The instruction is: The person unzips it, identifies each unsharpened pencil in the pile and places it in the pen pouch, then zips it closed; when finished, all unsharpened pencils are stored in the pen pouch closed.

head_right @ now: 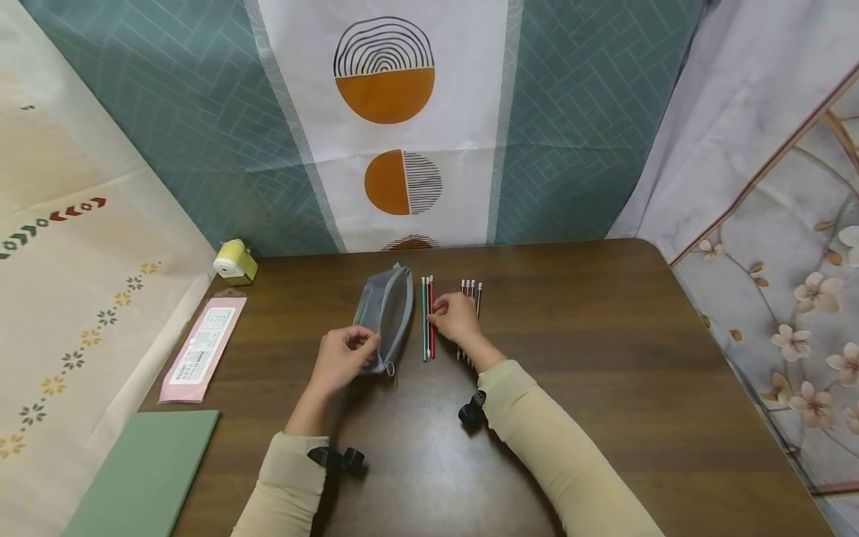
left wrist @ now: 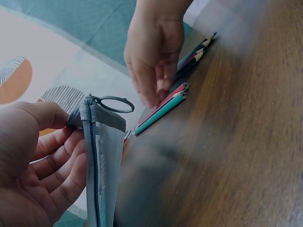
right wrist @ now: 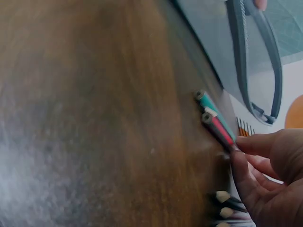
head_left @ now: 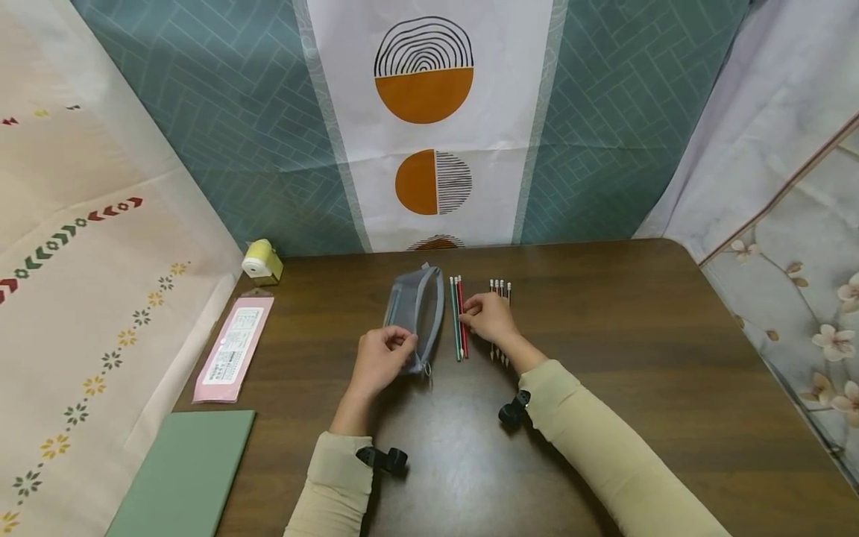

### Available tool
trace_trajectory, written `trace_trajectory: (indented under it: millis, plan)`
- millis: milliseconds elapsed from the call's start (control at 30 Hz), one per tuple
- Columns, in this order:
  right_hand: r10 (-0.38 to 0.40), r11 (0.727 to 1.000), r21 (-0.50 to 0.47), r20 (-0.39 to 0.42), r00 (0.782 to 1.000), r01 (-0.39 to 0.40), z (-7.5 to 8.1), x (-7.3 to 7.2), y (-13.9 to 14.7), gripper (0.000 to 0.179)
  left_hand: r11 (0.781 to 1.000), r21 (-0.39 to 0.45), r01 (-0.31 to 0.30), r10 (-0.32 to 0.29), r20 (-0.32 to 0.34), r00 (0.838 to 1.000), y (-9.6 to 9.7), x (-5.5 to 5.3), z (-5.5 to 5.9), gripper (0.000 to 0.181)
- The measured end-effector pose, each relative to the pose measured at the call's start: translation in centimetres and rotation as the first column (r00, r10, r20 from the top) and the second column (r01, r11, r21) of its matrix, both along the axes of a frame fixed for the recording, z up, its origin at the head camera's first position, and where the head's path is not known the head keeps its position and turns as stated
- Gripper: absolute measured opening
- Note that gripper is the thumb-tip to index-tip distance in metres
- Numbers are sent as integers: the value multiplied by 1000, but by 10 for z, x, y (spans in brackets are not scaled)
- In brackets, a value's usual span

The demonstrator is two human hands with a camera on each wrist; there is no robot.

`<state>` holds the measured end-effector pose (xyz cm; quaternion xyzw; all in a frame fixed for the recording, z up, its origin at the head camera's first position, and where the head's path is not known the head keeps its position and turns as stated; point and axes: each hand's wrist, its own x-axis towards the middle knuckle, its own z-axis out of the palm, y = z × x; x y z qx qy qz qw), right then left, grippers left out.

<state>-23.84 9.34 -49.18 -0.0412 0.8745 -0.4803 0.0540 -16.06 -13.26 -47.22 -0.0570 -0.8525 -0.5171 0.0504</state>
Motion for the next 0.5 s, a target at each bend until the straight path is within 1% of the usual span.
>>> trace_trajectory:
  millis: [133, 267, 500]
  plan:
    - [-21, 996, 89, -29, 999, 24, 0, -2, 1, 17, 1000, -2, 2, -2, -7, 1000, 0, 0, -1, 8]
    - [-52, 980, 188, -61, 997, 63, 1, -5, 1, 16, 1000, 2, 4, -4, -3, 1000, -1, 1, 0, 8]
    - [-89, 948, 301, -55, 995, 101, 6, -7, 0, 18, 1000, -8, 3, -3, -10, 1000, -3, 0, -4, 9]
